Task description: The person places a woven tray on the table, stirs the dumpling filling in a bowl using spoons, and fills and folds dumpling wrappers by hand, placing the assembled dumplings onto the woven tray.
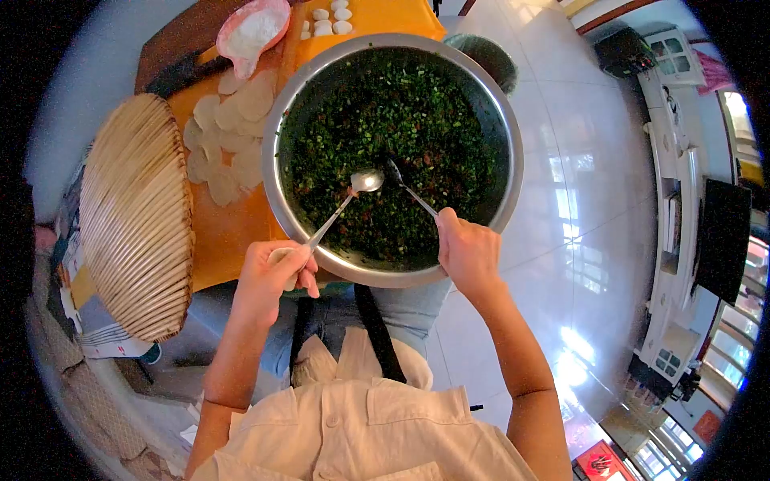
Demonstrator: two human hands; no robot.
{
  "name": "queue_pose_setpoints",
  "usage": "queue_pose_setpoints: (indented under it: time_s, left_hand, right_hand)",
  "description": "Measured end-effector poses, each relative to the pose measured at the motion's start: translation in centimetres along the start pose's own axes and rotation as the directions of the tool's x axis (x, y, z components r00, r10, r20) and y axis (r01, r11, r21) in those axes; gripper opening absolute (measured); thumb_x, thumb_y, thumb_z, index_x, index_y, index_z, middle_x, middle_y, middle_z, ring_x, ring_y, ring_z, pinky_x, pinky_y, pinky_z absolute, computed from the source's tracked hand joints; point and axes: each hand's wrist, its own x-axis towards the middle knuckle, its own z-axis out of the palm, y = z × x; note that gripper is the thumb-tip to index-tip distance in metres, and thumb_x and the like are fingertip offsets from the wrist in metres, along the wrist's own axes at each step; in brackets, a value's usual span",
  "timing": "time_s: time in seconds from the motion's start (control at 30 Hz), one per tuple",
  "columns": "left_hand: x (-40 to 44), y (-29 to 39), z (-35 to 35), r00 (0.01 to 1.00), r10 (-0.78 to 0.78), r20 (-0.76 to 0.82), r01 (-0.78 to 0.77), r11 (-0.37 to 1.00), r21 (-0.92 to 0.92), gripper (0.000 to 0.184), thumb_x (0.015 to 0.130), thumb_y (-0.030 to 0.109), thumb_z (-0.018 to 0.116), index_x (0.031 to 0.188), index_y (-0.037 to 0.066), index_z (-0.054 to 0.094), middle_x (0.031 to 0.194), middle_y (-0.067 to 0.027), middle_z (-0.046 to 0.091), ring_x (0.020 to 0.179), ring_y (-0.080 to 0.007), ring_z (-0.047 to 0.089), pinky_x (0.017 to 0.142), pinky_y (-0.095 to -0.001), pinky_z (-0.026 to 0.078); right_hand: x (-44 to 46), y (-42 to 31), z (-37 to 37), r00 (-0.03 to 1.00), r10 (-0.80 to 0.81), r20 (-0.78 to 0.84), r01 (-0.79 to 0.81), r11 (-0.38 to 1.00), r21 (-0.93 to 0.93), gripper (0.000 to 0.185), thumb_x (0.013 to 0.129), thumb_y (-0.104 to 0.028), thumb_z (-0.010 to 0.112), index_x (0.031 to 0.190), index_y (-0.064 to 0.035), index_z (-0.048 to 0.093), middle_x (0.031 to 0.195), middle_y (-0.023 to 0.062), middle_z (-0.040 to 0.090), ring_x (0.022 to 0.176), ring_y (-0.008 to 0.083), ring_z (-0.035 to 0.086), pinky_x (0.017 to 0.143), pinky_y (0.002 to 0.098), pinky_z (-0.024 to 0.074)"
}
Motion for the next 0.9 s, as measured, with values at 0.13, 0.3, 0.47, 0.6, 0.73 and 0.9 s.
queue_pose_setpoints:
  time_s: [0.13,0.3,0.47,0.6,0.73,0.9]
  left_hand:
    - [-1.0,1.0,-0.2,0.999,0.042,-0.010,-0.043,0.995,-0.093,0.024,0.085,0.013,0.054,0.067,-0.002,0.057,0.055,-0.0052,0.053,0.046,-0.0152,0.054,0.046,-0.0253,0.041]
    - [-0.1,0.9,0.4,1.000,0.005,0.024,-0.003,0.997,-0.081,0.025,0.085,0.014,0.054,0.067,-0.003,0.057,0.056,-0.0047,0.053,0.046,-0.0145,0.054,0.046,-0.0249,0.043]
    - [1.0,0.3,2.0,0.993,-0.032,0.111,0.023,0.996,0.086,0.025,0.084,0.012,0.054,0.065,-0.002,0.058,0.052,-0.0053,0.055,0.044,-0.0123,0.053,0.043,-0.0239,0.041]
    - [1.0,-0.3,1.9,0.993,-0.051,0.111,0.034,0.989,0.147,0.026,0.084,0.013,0.055,0.063,-0.001,0.058,0.049,-0.0052,0.055,0.042,-0.0113,0.053,0.041,-0.0214,0.035]
    - [0.4,-0.1,1.5,0.995,-0.063,0.084,0.049,0.987,0.156,0.026,0.084,0.014,0.055,0.062,-0.001,0.058,0.049,-0.0050,0.055,0.042,-0.0108,0.053,0.040,-0.0210,0.034]
    - [0.4,-0.2,1.3,0.993,-0.050,0.105,0.030,0.983,0.180,0.025,0.083,0.012,0.055,0.062,0.000,0.057,0.052,-0.0041,0.056,0.042,-0.0111,0.054,0.041,-0.0225,0.037]
  right_hand:
    - [-0.5,-0.2,-0.9,0.999,0.054,-0.005,-0.054,0.998,0.045,0.004,0.084,-0.009,0.052,0.081,-0.0085,0.050,0.059,0.0078,0.055,0.050,0.0282,0.055,0.044,0.0379,0.0400]
    - [-1.5,-2.6,-4.3,0.979,0.200,-0.029,-0.173,0.902,0.396,0.005,0.083,-0.005,0.052,0.079,-0.0072,0.053,0.060,0.0074,0.056,0.047,0.0266,0.053,0.045,0.0348,0.0404]
    - [-2.0,-1.5,-3.7,1.000,0.011,0.021,-0.017,0.951,0.308,0.005,0.083,-0.005,0.053,0.078,-0.0062,0.053,0.061,0.0077,0.056,0.050,0.0264,0.054,0.045,0.0341,0.0407]
    - [-1.7,0.2,-2.6,1.000,-0.017,-0.017,0.020,0.980,0.198,0.007,0.083,-0.005,0.054,0.077,-0.0082,0.053,0.060,0.0076,0.056,0.051,0.0276,0.055,0.046,0.0348,0.0411]
    - [-2.3,1.2,-1.9,0.990,0.057,-0.130,-0.049,0.997,0.066,0.006,0.082,-0.005,0.056,0.076,-0.0079,0.053,0.060,0.0076,0.055,0.050,0.0270,0.053,0.045,0.0344,0.0403]
    - [-3.1,-0.8,-3.6,0.995,0.056,-0.085,-0.018,0.917,0.398,0.007,0.078,-0.004,0.059,0.074,-0.0067,0.053,0.057,0.0068,0.051,0.046,0.0239,0.050,0.044,0.0332,0.0386]
